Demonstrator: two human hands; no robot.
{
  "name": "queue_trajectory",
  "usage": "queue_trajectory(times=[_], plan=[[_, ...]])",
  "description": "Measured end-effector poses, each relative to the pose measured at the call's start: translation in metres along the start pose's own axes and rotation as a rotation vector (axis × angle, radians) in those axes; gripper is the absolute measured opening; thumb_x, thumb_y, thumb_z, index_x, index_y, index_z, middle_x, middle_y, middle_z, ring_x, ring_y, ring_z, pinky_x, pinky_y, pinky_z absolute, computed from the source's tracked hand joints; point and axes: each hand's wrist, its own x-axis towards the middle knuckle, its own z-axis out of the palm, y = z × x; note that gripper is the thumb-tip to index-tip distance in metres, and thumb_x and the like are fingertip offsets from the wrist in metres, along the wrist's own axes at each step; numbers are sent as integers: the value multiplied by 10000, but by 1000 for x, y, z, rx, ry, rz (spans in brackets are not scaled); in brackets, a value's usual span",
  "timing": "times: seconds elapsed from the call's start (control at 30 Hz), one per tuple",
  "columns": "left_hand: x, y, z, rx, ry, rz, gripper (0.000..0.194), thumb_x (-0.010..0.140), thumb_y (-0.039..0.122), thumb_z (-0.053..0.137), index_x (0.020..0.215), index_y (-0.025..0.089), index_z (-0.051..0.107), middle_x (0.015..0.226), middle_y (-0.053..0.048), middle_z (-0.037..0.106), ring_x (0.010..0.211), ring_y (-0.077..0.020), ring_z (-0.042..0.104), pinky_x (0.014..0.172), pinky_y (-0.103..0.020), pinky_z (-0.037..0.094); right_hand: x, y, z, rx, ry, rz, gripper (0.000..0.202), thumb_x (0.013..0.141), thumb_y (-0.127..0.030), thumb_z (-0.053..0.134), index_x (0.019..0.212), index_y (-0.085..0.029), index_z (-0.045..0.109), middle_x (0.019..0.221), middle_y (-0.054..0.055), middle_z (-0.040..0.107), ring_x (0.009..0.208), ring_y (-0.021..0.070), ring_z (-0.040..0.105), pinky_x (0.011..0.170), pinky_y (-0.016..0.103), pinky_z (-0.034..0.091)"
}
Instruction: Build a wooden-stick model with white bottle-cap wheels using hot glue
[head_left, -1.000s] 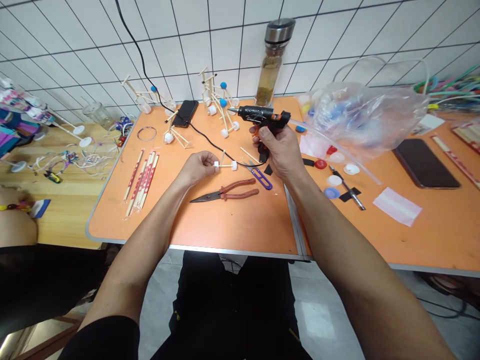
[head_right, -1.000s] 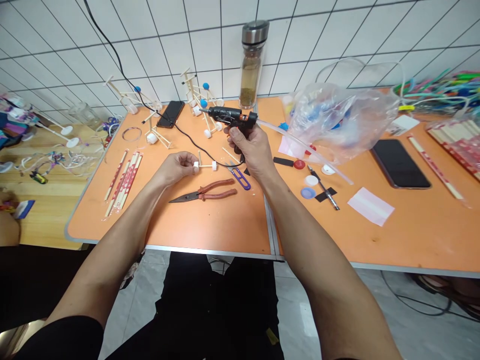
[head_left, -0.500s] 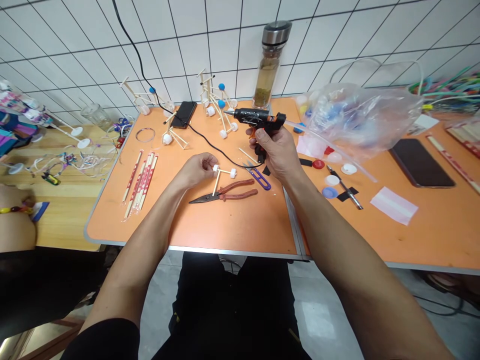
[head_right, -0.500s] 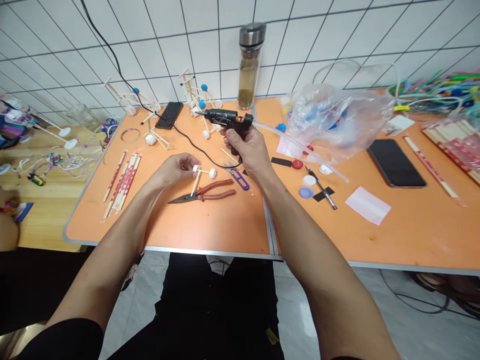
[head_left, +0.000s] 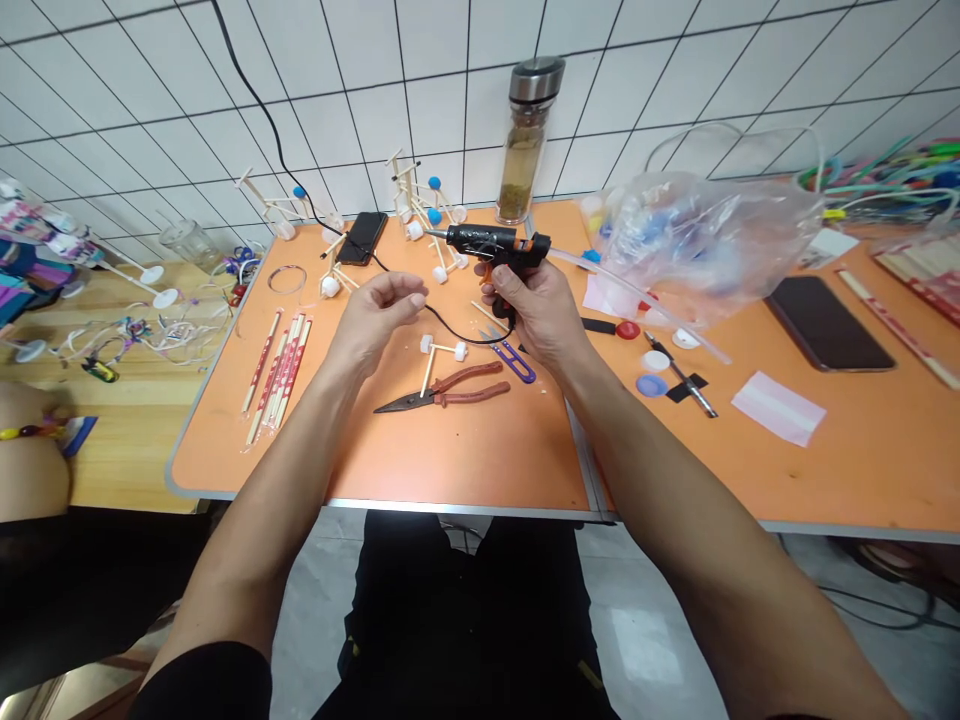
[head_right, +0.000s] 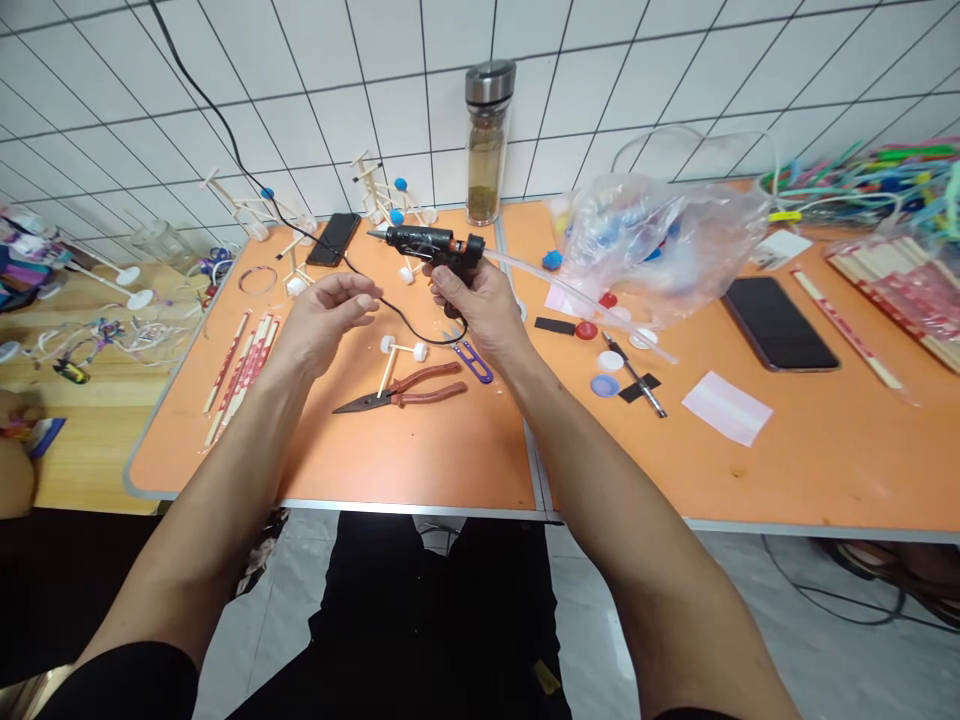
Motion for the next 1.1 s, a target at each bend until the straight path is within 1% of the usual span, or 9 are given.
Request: queue_trajectory(times=[0.17, 0.3, 0.5, 0.63, 0.77, 0.83, 0.9, 1.0, 1.1], plan=[[5, -1, 39, -201, -156, -109, 490, 739, 432, 1066, 1090, 197, 819, 1154, -67, 834, 1083, -199, 766, 983, -320, 568, -2, 3, 7, 22, 49, -11, 669, 692, -791, 1002, 1040, -272, 763, 881, -19, 669, 732, 127, 593, 607, 262, 507], [11, -3, 53, -266, -159, -74, 462, 759, 512, 1051, 1028, 225, 808, 1101, -17, 839, 1197, -207, 773, 1096, -322, 543, -5, 4, 11, -33, 53, -61, 598, 757, -752, 985, 1065, -268, 814, 955, -4, 734, 770, 137, 599, 632, 271, 525], [16, -6, 58, -358, -205, -13, 361, 798, 445, 1037, 975, 226, 811, 1040, 6, 849, 1147, -187, 792, 1121, -312, 552, -8, -1, 19, -29, 77, -79, 605, 739, -749, 993, 1105, -291, 846, 1136, 19, 807, 842, 173, 651, 656, 294, 569], [13, -6, 62, -416, -213, -91, 302, 845, 383, 1011, 1003, 227, 806, 1053, 1, 853, 1117, -185, 805, 1130, -344, 569, -9, -1, 18, -70, 42, -75, 591, 796, -758, 951, 1117, -275, 840, 1087, 19, 814, 777, 160, 639, 650, 294, 570], [13, -6, 64, -429, -157, -145, 270, 889, 368, 984, 987, 211, 788, 1031, -6, 850, 1160, -213, 812, 1128, -371, 588, -9, 4, 17, -93, -20, -43, 597, 846, -789, 897, 1131, -269, 829, 1000, 15, 793, 756, 168, 672, 655, 305, 596], [14, -8, 64, -436, -125, -144, 278, 902, 393, 975, 993, 215, 783, 1032, -4, 849, 1176, -222, 815, 1110, -369, 603, -8, 4, 17, -97, -51, -41, 620, 838, -794, 900, 1164, -273, 825, 1035, 21, 803, 789, 182, 705, 666, 315, 622], [18, -11, 63, -442, -108, -128, 291, 906, 419, 971, 989, 219, 775, 1027, -1, 849, 1161, -222, 820, 1073, -352, 620, -8, 2, 18, -106, -82, -58, 661, 814, -788, 923, 1220, -277, 822, 1126, 36, 823, 902, 221, 757, 724, 342, 666], [24, -14, 60, -443, -107, -92, 310, 917, 450, 959, 988, 219, 766, 1018, -8, 849, 1109, -221, 828, 993, -332, 644, -8, -1, 19, -128, -98, -106, 687, 799, -770, 944, 1271, -287, 819, 1238, 54, 833, 1149, 290, 782, 926, 424, 709], [30, -16, 57, -445, -102, -58, 329, 928, 487, 944, 1009, 226, 760, 1026, -24, 851, 1108, -238, 832, 944, -338, 655, -7, 1, 16, -118, -46, -129, 647, 808, -754, 946, 1259, -309, 814, 1276, 51, 829, 1268, 283, 763, 1104, 463, 671]])
